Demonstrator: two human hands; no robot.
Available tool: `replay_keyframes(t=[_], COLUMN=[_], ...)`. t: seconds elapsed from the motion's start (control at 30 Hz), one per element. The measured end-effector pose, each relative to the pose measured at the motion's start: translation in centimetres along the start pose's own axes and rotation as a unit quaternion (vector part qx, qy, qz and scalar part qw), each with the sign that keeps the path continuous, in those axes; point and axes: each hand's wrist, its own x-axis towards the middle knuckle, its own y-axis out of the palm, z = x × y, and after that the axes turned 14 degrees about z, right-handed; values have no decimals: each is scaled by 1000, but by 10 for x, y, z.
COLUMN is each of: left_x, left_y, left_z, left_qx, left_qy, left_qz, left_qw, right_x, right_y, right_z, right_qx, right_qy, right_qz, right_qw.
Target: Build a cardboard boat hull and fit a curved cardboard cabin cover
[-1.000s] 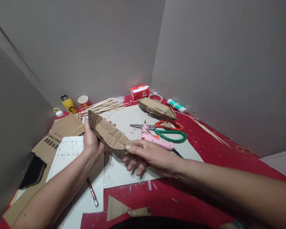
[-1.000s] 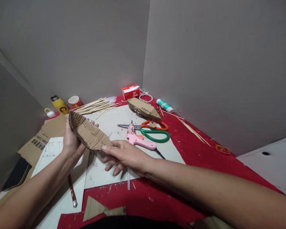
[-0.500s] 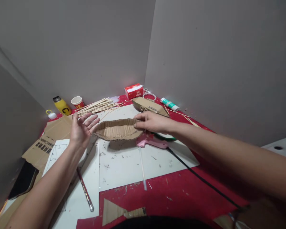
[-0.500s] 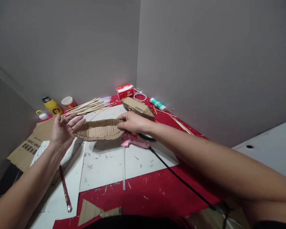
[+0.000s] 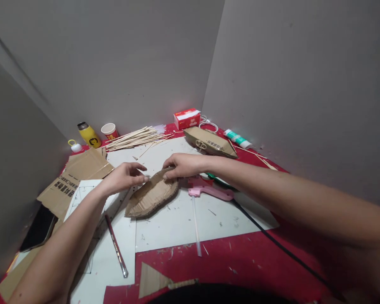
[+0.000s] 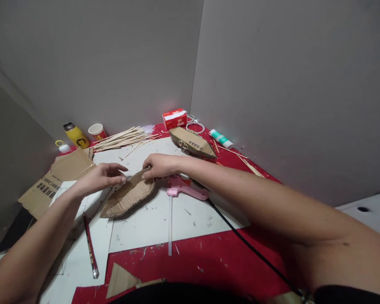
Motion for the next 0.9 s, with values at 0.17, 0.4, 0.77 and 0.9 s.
replay_keyframes(t=[0.17,0.4,0.77,0.9], left_x=[11,13,18,20], left_y=[17,28,34,36], left_z=[5,1,3,3], left_qx=[40,89,166,193], left_qy=[-10,-8,-6,-2], left_qz=[35,31,17,14], left_qw=[999,996,986,981], right_x=[-29,-40,-3,1], right_y=[16,43,37,42], right_z=[9,25,34,42], right_qx=[-113,-271,-326,-322], right_qy=[1,-168,-95,-50], right_qz=[-142,-19,106,118], right_qw=[983,947,935,938])
